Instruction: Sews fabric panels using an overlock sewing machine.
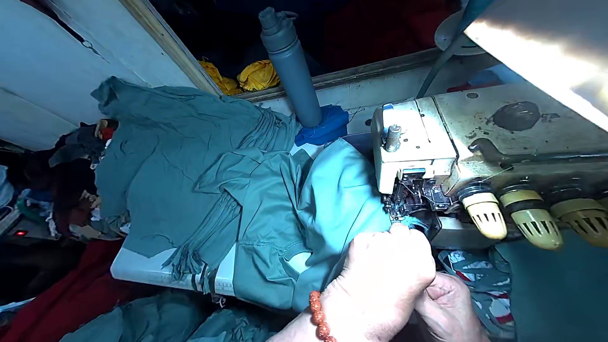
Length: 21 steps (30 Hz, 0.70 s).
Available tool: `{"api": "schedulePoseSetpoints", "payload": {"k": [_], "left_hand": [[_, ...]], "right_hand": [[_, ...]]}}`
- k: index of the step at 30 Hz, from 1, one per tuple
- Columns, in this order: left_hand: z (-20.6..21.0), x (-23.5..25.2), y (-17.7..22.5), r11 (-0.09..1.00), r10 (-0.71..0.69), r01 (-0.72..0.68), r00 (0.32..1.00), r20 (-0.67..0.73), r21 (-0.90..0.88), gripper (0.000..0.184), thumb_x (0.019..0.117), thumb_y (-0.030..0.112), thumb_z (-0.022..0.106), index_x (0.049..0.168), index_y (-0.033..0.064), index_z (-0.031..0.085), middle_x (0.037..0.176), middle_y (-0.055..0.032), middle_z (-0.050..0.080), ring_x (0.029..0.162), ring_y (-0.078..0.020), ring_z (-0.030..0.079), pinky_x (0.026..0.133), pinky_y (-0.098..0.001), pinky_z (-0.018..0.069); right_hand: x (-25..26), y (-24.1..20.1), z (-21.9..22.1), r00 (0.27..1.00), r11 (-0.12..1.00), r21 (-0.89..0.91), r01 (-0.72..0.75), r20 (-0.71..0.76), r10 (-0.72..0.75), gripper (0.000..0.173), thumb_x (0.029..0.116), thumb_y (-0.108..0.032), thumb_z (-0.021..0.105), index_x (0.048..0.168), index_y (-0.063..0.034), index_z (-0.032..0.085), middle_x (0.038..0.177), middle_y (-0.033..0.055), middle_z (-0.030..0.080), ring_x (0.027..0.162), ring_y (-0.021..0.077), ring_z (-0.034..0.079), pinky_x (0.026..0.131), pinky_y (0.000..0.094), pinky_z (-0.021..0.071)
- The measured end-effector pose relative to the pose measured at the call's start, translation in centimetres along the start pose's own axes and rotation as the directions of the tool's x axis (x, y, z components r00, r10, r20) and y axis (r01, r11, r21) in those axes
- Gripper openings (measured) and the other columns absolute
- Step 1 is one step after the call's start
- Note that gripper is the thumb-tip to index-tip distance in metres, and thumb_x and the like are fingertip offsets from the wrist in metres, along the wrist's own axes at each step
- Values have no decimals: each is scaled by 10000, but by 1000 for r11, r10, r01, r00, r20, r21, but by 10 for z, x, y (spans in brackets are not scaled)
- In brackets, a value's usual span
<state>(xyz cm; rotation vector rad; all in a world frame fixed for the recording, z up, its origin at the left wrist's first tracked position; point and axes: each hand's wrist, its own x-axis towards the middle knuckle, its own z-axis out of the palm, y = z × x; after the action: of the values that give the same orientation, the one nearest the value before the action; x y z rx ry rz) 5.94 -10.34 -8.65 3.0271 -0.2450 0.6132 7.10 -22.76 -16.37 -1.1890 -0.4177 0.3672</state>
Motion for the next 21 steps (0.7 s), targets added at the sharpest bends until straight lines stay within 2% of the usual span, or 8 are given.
{"api": "schedulePoseSetpoints", "payload": {"k": [4, 8, 9, 11, 13, 15, 17, 21], "left_hand": [[-18, -29, -23, 987, -13, 11, 1000, -7, -160, 167, 919, 183, 605, 931, 109, 754, 730, -6, 633, 605, -152, 626, 472, -311, 475], [-44, -80, -60, 948, -304, 317, 932, 196, -37, 505, 833, 300, 616, 1294, 109, 696, 757, 10, 696, 564, -177, 639, 482, -424, 523], [-47, -94, -66, 906, -400, 423, 842, 362, 16, 582, 828, 324, 666, 1362, 96, 649, 772, -47, 702, 619, -267, 672, 548, -520, 537], [-42, -117, -75, 781, -516, 604, 484, 707, 157, 572, 939, 323, 689, 1435, 74, 552, 954, -194, 722, 892, -426, 700, 804, -652, 517], [-26, -148, -83, 754, -520, 617, 349, 779, 227, 350, 1018, 223, 567, 1304, 22, 584, 978, -247, 708, 970, -466, 698, 842, -647, 517], [-25, -169, -91, 738, -589, 657, 518, 620, 151, 252, 988, 110, 540, 1170, -16, 661, 866, -263, 702, 857, -489, 708, 753, -675, 534], [-37, -172, -107, 761, -634, 648, 734, 241, 28, 204, 916, 47, 584, 1054, -27, 714, 719, -211, 676, 660, -428, 689, 615, -651, 542], [-88, -146, -146, 830, -525, 555, 813, -252, 60, 171, 909, -26, 592, 1044, -84, 680, 770, -214, 687, 617, -323, 666, 582, -512, 553]], "right_hand": [[1, 9, -2, 1000, 1000, 25, -3, 14, 3, 183, 912, 16, 629, 888, -98, 770, 778, -80, 738, 695, -20, 675, 646, 174, 574], [3, 13, -1, 1000, 1000, 29, -7, -5, 7, 179, 903, 27, 616, 876, -67, 766, 772, -42, 743, 696, 6, 689, 650, 191, 583], [3, 14, 0, 1000, 999, 40, -4, -9, 5, 180, 905, 25, 614, 869, -65, 765, 770, -36, 743, 695, 9, 690, 648, 193, 583], [3, 16, 1, 1000, 996, 80, -26, -10, 27, 176, 906, 25, 613, 865, -56, 765, 775, -13, 744, 698, 29, 695, 653, 208, 589], [2, 18, 2, 995, 981, 170, -96, 23, 94, 142, 909, 3, 632, 889, -50, 762, 810, 15, 752, 731, 64, 712, 689, 243, 607], [2, 18, -1, 985, 950, 267, -164, 101, 142, 105, 904, -37, 679, 966, -51, 763, 882, 27, 764, 801, 78, 724, 753, 262, 613], [-1, 11, -6, 964, 924, 313, -219, 217, 154, 162, 881, -64, 724, 1040, -82, 745, 936, 12, 773, 853, 68, 730, 786, 253, 607], [-14, -10, -15, 816, 935, 215, -282, 567, 116, 163, 906, -77, 703, 976, -208, 769, 861, -122, 753, 768, -35, 687, 708, 178, 578]]}}
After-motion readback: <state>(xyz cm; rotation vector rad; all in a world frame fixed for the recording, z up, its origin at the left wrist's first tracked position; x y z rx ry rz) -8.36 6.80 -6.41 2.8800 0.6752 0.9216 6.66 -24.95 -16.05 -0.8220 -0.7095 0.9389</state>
